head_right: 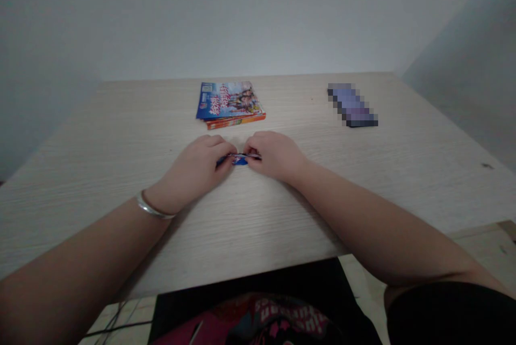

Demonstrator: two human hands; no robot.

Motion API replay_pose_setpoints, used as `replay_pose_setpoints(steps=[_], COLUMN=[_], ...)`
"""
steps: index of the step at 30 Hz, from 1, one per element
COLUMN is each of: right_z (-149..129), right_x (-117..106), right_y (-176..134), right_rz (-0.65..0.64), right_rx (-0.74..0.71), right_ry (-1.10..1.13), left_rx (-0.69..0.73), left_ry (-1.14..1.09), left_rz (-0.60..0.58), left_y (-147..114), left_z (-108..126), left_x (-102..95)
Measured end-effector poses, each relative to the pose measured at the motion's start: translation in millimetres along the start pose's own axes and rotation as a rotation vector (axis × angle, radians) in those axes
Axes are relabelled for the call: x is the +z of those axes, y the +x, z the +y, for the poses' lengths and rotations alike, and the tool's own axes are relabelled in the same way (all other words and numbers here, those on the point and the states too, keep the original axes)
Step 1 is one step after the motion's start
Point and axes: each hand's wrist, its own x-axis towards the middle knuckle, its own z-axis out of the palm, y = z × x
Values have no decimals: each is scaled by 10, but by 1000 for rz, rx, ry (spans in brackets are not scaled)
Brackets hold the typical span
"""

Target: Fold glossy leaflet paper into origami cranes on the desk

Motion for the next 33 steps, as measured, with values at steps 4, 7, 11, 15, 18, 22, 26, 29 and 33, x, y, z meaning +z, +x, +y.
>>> replay_pose_setpoints(steps=[4, 7, 11, 15, 18, 22, 26, 29, 33], right_z=[-21, 0, 31, 46, 78, 118, 115, 141, 231], right_x=[5, -11, -50, -82, -103, -126, -129, -132, -149], right_y=[7, 5, 3, 4, -9, -37, -40, -45, -70], right_rz=[6, -6, -39, -49, -49, -33, -36, -36, -23], right_rx=[43, 46, 11, -18, 11, -19, -110, -95, -61], right_ry=[40, 32, -2, -53, -71, -81, -107, -82, -63], left_rx=[14, 4, -7, -23, -43, -50, -47, -44, -62], left_ry=[-41, -57, -35, -22, -22, -22, 2, 7, 13], left_rz=[19, 23, -3, -23, -3, 10, -9, -12, -3], left_y=[3, 7, 9, 3, -2, 1, 4, 3, 7], left_z=[-22, -22, -7, -1, -10, -17, -12, -23, -53], left_x=[24, 20, -8, -29, -35, -43, -54, -53, -45])
